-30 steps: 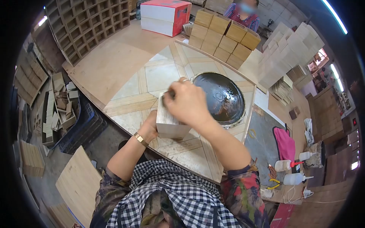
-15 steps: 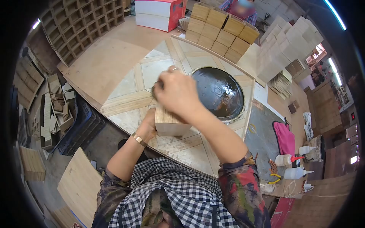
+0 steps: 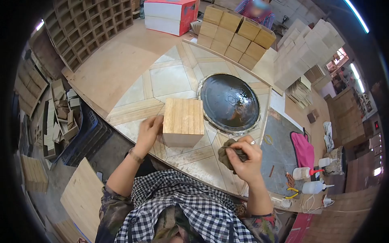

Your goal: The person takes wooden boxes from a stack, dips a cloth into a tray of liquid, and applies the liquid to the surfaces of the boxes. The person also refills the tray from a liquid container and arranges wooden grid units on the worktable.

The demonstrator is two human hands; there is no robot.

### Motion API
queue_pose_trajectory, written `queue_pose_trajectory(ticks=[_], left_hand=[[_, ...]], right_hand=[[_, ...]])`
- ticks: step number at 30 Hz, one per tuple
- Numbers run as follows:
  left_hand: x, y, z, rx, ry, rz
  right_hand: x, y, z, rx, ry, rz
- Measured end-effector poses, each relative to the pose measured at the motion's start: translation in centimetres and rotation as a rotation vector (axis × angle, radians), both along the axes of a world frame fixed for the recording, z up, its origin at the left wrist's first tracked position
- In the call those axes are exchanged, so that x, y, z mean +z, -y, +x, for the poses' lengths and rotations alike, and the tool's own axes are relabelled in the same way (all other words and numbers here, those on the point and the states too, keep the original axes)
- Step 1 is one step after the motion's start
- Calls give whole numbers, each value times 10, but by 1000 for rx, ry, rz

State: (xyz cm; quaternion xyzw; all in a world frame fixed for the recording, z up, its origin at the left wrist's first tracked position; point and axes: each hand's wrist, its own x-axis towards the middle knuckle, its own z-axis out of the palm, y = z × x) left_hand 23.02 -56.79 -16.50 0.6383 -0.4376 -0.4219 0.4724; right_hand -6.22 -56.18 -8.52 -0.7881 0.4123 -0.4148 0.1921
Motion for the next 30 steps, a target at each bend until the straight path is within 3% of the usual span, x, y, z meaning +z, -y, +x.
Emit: queue_pose_trajectory(ticks=[1,2,4,5,8,11,14,15,18,19,22,25,30], left_hand=[[3,-6,6,45,301,-73],[-4,-7,15,0,546,-306],[-11,-6,24,-101,1025,-777],[-11,-8,27,-236,1218,-859],[-17,5,23,-424,1218,-1012],[-3,14,15,-446,1067,-1062],[-8,16,3,-345,856,-909],[-11,14,4,-406,717,-737],[-37,-2,-18,-326,3,-457],[-49,-7,-19,-349,55,-360],[-66,-16,-31,-282,-186,-176],[-63,-18,-34,-272,-101,-221],[-65,-15,-32,-272,45,-271]], right_hand=[[-7,-1,-7,-29,15,27],[-13,-2,-11,-57,30,59],[-20,-3,-9,-43,39,88],[-22,-2,-4,-28,46,93],[-20,0,13,20,85,105],[-18,4,20,52,109,77],[-16,14,18,8,153,16],[-15,18,18,-12,171,13],[-18,26,25,-25,139,36],[-20,26,31,-4,93,37],[-24,13,55,214,-67,59],[-26,-7,73,307,-349,-126],[-38,62,98,128,-340,-234]])
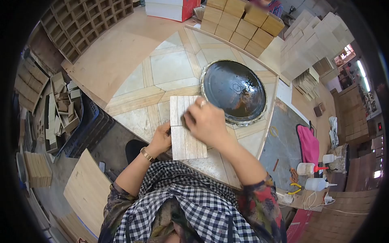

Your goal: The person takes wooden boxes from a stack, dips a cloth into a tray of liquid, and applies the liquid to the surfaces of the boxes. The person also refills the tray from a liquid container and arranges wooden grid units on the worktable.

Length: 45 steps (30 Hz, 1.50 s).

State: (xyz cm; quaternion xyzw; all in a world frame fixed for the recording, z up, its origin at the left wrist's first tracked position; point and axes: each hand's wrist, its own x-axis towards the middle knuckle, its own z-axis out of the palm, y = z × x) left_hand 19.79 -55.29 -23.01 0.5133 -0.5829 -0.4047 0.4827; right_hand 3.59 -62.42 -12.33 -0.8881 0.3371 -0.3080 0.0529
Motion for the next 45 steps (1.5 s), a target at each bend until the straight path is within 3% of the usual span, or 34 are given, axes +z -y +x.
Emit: queue_pose_trajectory(ticks=[3,6,11,15,17,20,24,28,31,32,34,36,39,40,42,43,45], left_hand=[[3,0,1,-16,43,17],[0,2,7,-51,76,73],[10,4,6,-98,37,130],[-5,5,7,-105,53,72],[-4,4,7,-108,36,63],[0,3,6,-102,-8,51],[-4,0,10,-135,16,68],[-2,1,1,-43,-29,-37],[5,2,3,-40,35,-40],[7,2,3,-48,62,-17],[4,3,2,-52,7,-53],[4,3,3,-67,-22,-32],[-2,4,2,99,194,-362],[-3,4,3,29,81,-243],[-4,3,6,-110,-145,-3],[6,3,3,-52,45,-69],[10,4,4,-76,14,5]], right_hand=[[-6,37,20,-111,59,6],[6,-4,18,20,-101,185],[20,-75,-19,284,-114,282],[10,-41,-19,114,-99,69],[-2,-2,-5,-3,88,31],[-6,19,21,-75,138,56],[7,-31,22,151,-85,157],[19,-73,-3,357,-84,320],[14,-34,2,56,-244,153],[3,-5,11,-18,-70,82],[-9,41,34,-165,4,12],[-8,45,53,-61,7,95],[7,1,54,214,-157,195],[13,-25,43,335,-247,221],[15,-59,19,509,-133,279],[18,-59,10,509,-127,285],[23,-53,-11,514,-115,296]])
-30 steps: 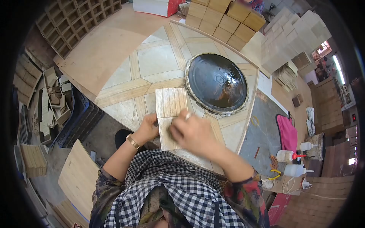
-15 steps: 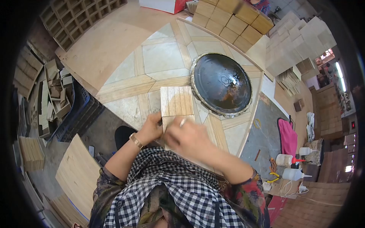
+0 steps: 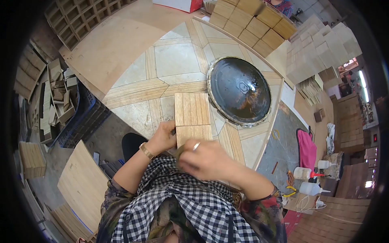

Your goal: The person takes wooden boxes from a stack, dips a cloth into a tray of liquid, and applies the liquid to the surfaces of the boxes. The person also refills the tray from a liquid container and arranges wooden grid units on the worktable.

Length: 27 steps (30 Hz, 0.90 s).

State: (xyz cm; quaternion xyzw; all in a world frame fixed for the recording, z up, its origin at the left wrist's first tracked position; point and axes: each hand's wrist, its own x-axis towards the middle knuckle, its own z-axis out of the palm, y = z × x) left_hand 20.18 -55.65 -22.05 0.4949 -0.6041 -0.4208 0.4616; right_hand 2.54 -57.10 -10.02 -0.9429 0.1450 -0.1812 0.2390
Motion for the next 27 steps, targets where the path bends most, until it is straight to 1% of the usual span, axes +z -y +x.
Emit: queue_pose_trajectory(ticks=[2,3,5,6,7,9,10,11,13,15,16,19,20,22,23,24,26,27], left_hand=[[3,-1,1,-15,13,49],[6,-1,2,-19,40,56],[7,0,2,-16,60,35],[4,0,1,-8,53,10],[0,0,1,2,47,-15],[-5,-1,-4,37,-13,-102],[-5,1,-3,52,-42,-145],[-3,0,0,37,-2,-95],[4,-4,5,-3,67,17],[5,-4,2,2,-9,36],[4,-2,1,4,-45,43],[-4,0,-1,46,24,-62],[-3,0,-2,36,13,-81],[-4,0,-3,40,0,-76],[-4,0,-3,44,-8,-76],[-2,2,-1,74,5,-36],[1,5,3,137,26,46],[-2,3,3,131,-16,29]], right_hand=[[-10,30,-7,-263,-103,-182],[-21,58,0,-324,67,-252],[-31,97,23,-533,130,-263],[-33,113,38,-611,99,-294],[-36,126,52,-619,119,-237],[-39,126,68,-580,153,-133],[-35,116,69,-520,136,-138],[-30,94,64,-463,115,-141],[-21,46,44,-338,88,-137],[-15,5,12,-233,85,-92],[-14,-5,-2,-197,88,-57],[-10,-4,-32,-161,34,-102],[-14,6,-32,-213,68,-155],[-21,31,-18,-396,78,-215],[-22,46,-7,-438,147,-172],[-25,52,3,-484,179,-216],[-24,47,19,-492,170,-198],[-23,44,24,-501,165,-189]])
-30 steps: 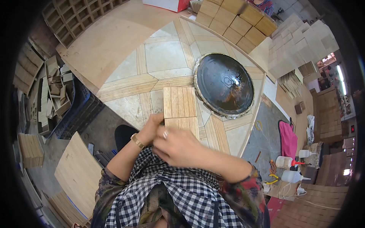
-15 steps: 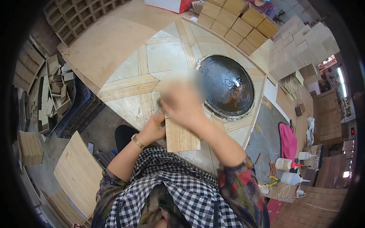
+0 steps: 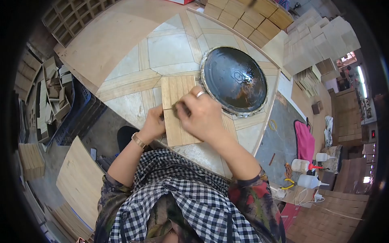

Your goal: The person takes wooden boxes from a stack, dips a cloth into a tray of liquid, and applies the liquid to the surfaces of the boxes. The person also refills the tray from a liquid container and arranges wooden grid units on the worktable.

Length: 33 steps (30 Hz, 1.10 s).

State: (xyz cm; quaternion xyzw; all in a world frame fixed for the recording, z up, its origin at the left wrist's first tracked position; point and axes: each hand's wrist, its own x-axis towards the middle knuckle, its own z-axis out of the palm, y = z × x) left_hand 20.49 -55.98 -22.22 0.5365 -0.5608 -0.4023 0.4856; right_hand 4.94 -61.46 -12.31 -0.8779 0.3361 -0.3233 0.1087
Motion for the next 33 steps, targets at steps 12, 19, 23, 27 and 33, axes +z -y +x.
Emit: queue_pose_trajectory(ticks=[12,19,23,27,33], left_hand=[[0,1,-1,15,-6,-23],[-16,-4,5,-73,-227,-86],[0,1,1,-26,-638,289],[-9,1,-1,-15,-32,-89],[0,1,-1,-7,55,-84]], right_hand=[[7,-26,-64,-19,27,63],[2,-37,35,139,-47,101],[10,-54,20,335,-79,107],[8,-59,-36,369,-112,126],[-12,-7,-84,-73,54,187]])
